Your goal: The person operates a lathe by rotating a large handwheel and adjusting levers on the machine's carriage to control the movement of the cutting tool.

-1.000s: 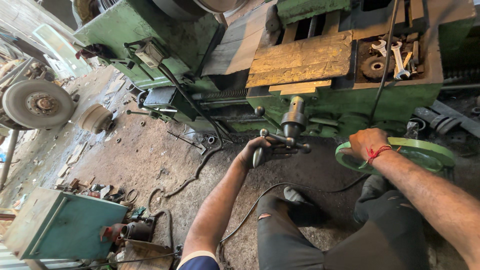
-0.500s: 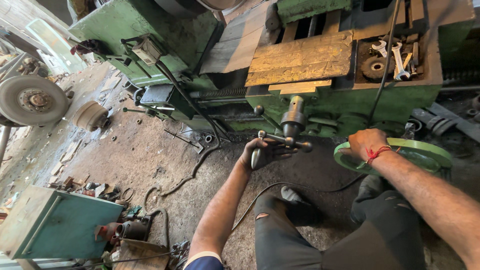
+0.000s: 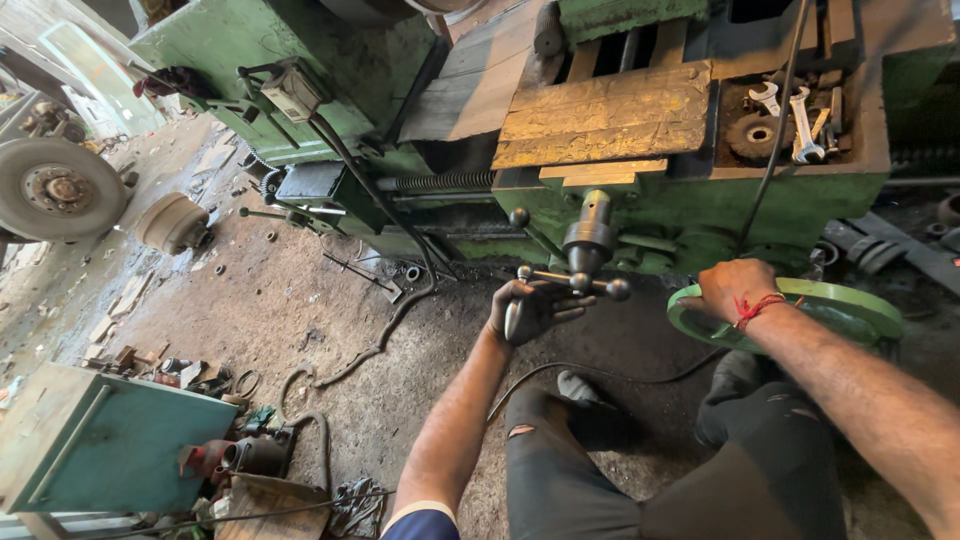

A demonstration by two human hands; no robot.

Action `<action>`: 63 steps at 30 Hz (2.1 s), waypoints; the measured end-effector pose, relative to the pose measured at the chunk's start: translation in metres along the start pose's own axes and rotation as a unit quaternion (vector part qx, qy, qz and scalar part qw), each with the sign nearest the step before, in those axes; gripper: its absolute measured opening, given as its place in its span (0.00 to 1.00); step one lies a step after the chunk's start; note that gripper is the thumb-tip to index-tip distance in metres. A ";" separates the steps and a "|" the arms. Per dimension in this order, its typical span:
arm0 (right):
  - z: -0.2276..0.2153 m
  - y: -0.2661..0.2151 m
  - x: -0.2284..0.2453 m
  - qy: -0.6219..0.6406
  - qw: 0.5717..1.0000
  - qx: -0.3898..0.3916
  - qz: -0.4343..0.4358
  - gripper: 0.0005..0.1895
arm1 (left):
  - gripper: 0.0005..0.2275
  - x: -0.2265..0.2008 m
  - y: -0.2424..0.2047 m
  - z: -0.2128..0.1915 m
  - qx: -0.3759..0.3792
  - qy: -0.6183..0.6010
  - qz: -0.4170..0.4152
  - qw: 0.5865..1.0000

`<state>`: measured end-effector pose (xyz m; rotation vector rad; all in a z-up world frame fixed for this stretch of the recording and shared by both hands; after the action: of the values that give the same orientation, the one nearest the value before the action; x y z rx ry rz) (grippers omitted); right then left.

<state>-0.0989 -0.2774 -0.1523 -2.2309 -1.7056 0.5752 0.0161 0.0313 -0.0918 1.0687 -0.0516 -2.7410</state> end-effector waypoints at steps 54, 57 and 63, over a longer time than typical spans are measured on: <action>-0.005 -0.008 0.000 -0.001 1.000 -0.001 0.002 0.36 | 0.19 -0.005 0.029 0.038 -0.178 0.797 -0.034 0.577; -0.003 -0.006 -0.001 0.000 1.000 -0.005 -0.002 0.36 | 0.18 -0.004 0.030 0.038 -0.172 0.823 -0.010 0.541; -0.001 -0.002 -0.001 0.004 1.000 0.003 0.004 0.36 | 0.17 -0.002 0.029 0.038 -0.172 0.799 0.015 0.576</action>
<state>-0.1003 -0.2778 -0.1506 -2.2338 -1.6898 0.5708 -0.0029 0.0018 -0.0595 2.6804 0.6428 -0.7114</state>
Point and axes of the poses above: each hand's wrist, its own y-axis towards the middle knuckle, its own z-axis out of the palm, x = y × z, the point moved 3 cm from there along y, towards the middle knuckle, and after that the axes turned 10 degrees about x, right-handed, at the moved point
